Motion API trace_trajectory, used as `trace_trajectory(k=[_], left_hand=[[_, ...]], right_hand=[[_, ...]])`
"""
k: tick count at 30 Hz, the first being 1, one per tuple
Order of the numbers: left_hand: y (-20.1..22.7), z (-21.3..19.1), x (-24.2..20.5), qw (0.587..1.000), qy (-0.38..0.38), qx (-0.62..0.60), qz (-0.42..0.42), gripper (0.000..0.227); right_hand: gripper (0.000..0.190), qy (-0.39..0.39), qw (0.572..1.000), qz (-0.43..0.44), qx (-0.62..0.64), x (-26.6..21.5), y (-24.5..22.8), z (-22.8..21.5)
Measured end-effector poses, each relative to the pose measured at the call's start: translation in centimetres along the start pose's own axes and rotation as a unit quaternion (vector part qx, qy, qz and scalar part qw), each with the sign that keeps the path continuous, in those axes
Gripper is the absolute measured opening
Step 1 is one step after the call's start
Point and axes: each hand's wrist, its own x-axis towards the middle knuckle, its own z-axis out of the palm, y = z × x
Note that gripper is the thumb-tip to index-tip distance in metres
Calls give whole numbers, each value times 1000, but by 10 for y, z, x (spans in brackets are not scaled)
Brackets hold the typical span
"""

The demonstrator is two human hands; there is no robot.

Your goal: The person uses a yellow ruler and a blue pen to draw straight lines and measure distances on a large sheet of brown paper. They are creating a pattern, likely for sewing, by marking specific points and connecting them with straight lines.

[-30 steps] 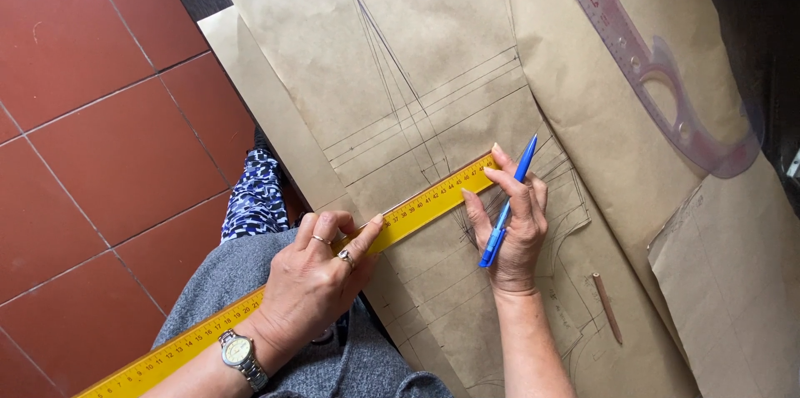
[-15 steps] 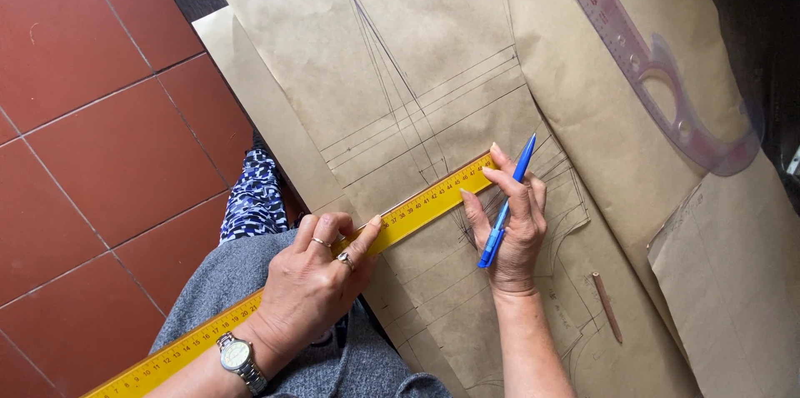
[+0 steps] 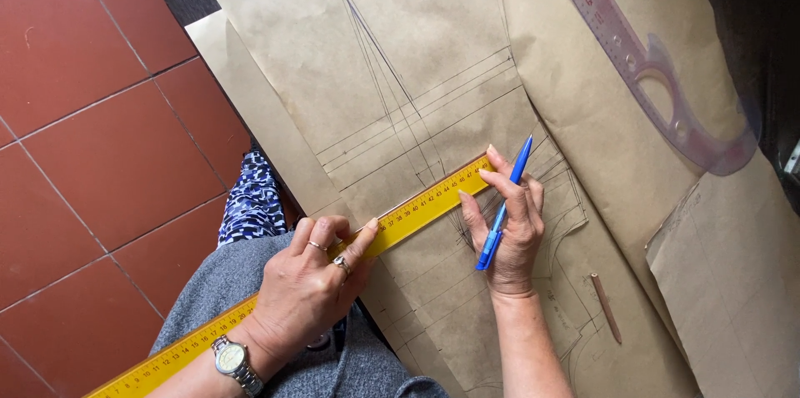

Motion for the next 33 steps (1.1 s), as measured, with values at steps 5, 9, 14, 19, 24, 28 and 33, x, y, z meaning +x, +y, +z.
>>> trace_trajectory(k=[5, 9, 14, 19, 24, 28, 33], left_hand=[[-4, -2, 4, 997, -14, 60, 53, 37], [8, 8, 15, 985, -72, 48, 146, 45], [41, 27, 37, 966, -179, 57, 176, 35], [65, 36, 40, 969, -154, 115, 158, 33], [70, 37, 43, 972, -129, 130, 147, 32], [73, 37, 46, 968, -136, 149, 149, 30], [74, 36, 47, 962, -148, 170, 151, 33]], right_hand=[[27, 5, 1000, -12, 2, 1, 0, 1], [25, 11, 1000, -25, 0, 3, 0, 1], [24, 16, 1000, -22, 1, 4, -2, 0], [19, 27, 998, 53, 34, 9, -10, -12], [40, -109, 912, 145, 367, 33, -7, -24], [23, -188, 906, 150, 348, 57, -17, -23], [19, -264, 921, 83, 273, 71, -14, -17]])
